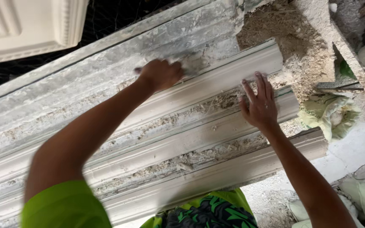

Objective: The person uses a small scraper to remove dried plaster residue from the grooves of decorative cornice moldings laid on a work surface, working along the lengths of the pieces and brushing debris away by hand as they go.

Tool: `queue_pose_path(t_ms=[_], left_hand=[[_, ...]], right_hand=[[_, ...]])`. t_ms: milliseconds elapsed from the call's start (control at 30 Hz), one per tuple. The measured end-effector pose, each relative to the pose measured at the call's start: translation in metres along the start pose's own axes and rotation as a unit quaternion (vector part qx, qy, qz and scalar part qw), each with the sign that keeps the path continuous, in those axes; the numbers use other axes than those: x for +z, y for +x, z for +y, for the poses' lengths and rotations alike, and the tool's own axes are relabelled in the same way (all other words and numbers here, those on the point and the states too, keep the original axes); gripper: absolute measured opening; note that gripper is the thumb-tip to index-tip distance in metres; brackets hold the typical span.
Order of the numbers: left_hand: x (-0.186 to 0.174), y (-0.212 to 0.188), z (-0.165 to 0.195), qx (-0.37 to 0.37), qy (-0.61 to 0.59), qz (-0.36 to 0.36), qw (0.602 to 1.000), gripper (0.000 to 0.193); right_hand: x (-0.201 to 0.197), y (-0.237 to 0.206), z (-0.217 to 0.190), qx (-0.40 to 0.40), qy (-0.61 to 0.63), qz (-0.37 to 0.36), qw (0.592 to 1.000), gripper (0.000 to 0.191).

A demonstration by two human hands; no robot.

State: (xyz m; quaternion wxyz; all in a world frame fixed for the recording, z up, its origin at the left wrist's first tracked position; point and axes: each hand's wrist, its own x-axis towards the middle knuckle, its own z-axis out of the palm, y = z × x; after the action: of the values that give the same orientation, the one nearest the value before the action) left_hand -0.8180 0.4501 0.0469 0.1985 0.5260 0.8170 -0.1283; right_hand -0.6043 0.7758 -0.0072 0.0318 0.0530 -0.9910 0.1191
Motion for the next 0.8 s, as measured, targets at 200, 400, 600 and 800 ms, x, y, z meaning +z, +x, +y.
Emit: queue_pose_path(t_ms=[200,400,600,800], left_hand=[[-0.036,0.057,0.031,-0.025,-0.05,0.004,0.998,0.03],[-0.055,0.115,0.046,-0.009,-0.049,0.026,0.998,0.033],[-0.041,0.133,0.054,-0.001,-0.087,0.087,0.992,0.022],[-0.094,0.233,0.072,-0.039,-0.081,0.098,0.991,0.021]], right_hand=[[0.002,0.002,0.001,-0.005,0.016,0.011,1.0,0.057],[-0.007,0.0,0.0,-0.008,0.035,0.019,0.999,0.058],[-0.002,0.0,0.002,0.002,0.03,0.021,0.999,0.06],[-0.007,-0.001,0.003,0.026,0.035,0.005,0.999,0.057]])
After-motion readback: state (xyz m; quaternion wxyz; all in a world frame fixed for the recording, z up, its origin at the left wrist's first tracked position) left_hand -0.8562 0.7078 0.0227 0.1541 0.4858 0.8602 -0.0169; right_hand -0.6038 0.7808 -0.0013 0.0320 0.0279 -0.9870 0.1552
